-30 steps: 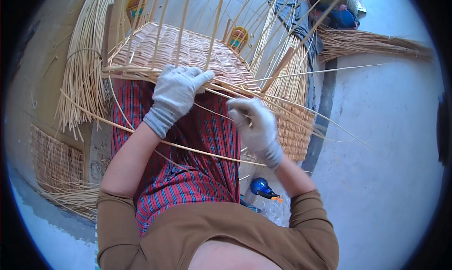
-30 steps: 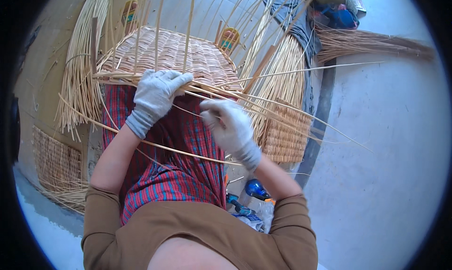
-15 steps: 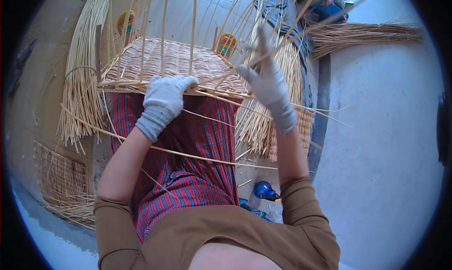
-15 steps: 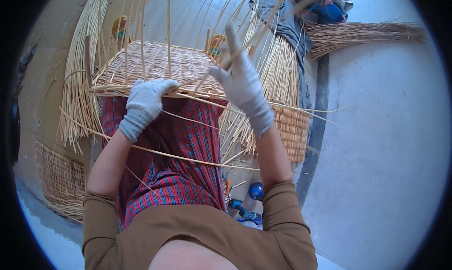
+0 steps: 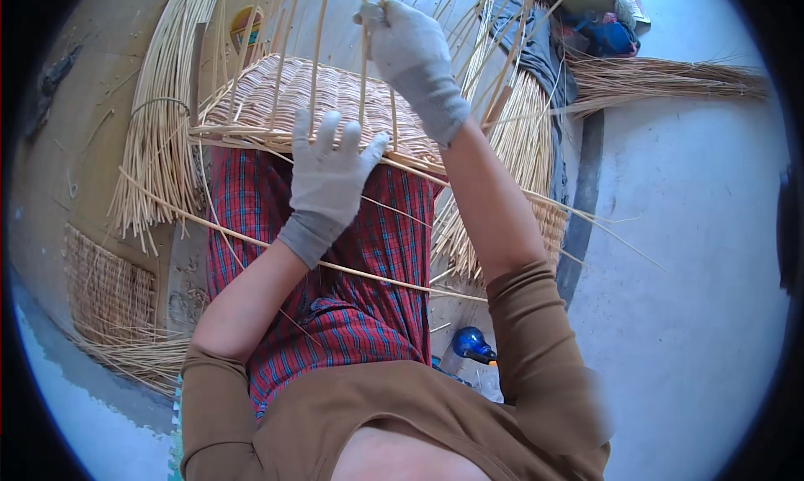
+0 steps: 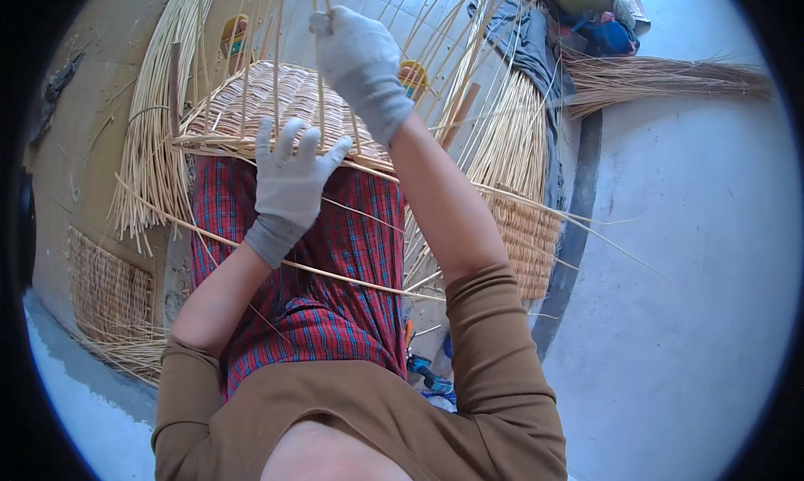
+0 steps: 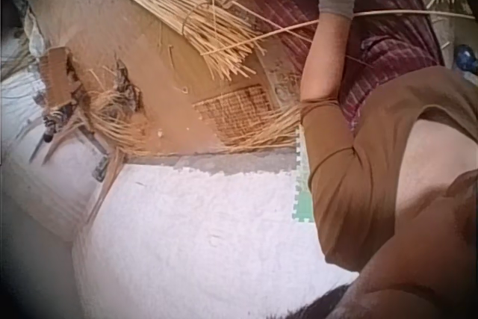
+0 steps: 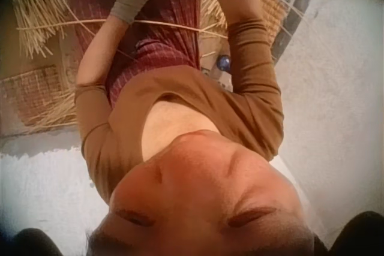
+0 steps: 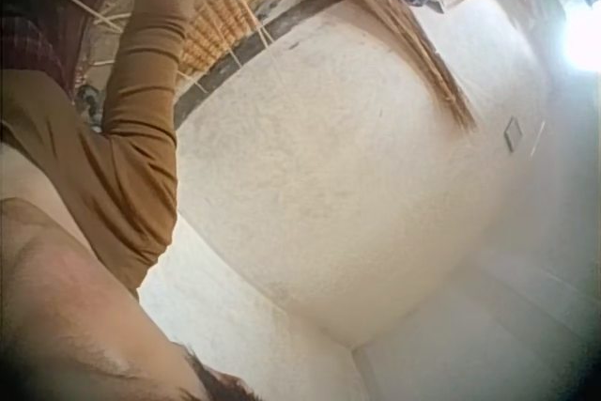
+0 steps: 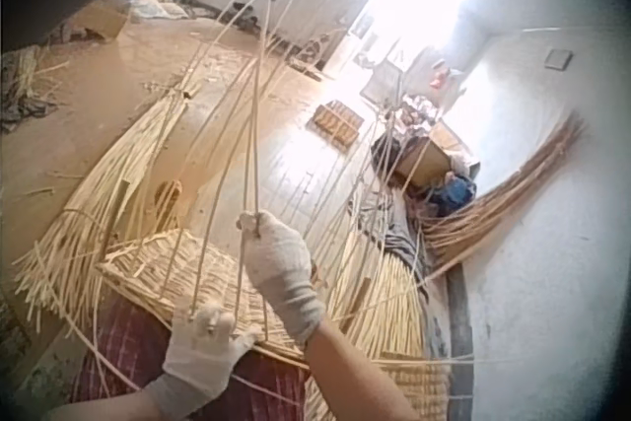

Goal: Weaving a wicker basket using long thin strips of material.

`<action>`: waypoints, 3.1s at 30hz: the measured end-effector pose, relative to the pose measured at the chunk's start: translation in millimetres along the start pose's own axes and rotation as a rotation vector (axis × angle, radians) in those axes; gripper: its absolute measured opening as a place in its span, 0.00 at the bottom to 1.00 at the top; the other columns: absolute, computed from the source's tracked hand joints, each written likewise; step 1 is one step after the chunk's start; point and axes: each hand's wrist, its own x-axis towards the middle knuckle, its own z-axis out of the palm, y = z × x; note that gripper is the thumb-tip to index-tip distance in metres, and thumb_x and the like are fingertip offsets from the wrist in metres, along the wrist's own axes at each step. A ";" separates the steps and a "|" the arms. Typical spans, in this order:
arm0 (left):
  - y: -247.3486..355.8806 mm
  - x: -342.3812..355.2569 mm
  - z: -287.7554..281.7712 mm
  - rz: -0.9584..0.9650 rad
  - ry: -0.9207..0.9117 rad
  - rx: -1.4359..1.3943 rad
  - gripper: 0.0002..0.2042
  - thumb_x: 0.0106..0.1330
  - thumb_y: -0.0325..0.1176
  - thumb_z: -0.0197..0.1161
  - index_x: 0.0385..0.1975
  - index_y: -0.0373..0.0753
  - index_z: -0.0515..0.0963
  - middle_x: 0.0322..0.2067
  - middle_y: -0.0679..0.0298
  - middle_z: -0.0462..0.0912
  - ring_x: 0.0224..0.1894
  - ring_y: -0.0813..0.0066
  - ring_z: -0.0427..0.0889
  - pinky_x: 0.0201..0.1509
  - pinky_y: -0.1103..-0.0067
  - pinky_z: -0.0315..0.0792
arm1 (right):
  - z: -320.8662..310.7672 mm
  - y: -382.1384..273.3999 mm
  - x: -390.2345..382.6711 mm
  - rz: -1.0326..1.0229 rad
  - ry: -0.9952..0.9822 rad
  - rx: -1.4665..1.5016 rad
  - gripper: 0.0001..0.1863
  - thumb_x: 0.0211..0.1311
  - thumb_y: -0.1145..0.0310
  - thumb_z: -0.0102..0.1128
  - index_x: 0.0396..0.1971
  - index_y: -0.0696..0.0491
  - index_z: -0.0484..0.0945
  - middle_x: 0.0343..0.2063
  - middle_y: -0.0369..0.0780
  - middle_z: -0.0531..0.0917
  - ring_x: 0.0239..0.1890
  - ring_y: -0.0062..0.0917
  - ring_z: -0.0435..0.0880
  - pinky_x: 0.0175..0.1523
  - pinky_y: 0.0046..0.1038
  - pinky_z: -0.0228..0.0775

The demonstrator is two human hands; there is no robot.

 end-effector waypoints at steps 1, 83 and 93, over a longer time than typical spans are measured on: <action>4.8 0.8 1.9 0.069 0.081 -0.035 0.20 0.72 0.37 0.60 0.63 0.63 0.83 0.56 0.62 0.76 0.69 0.56 0.73 0.81 0.42 0.56 | -1.2 8.7 -3.0 0.058 -0.039 0.002 0.26 0.80 0.46 0.50 0.51 0.53 0.85 0.34 0.54 0.89 0.43 0.55 0.89 0.54 0.51 0.80; 78.7 24.3 42.8 0.228 -0.067 -0.047 0.30 0.67 0.50 0.70 0.70 0.54 0.77 0.46 0.69 0.82 0.53 0.65 0.82 0.72 0.53 0.65 | -43.8 103.3 -110.9 0.132 0.408 -0.105 0.52 0.66 0.70 0.75 0.85 0.35 0.54 0.56 0.52 0.85 0.49 0.42 0.90 0.53 0.40 0.85; 89.0 35.7 44.9 0.548 -0.040 0.090 0.16 0.64 0.42 0.68 0.49 0.44 0.81 0.40 0.67 0.78 0.41 0.68 0.82 0.42 0.68 0.72 | -14.9 139.6 -267.9 -0.021 0.186 -0.287 0.30 0.65 0.56 0.71 0.61 0.56 0.74 0.47 0.51 0.88 0.54 0.43 0.88 0.55 0.42 0.82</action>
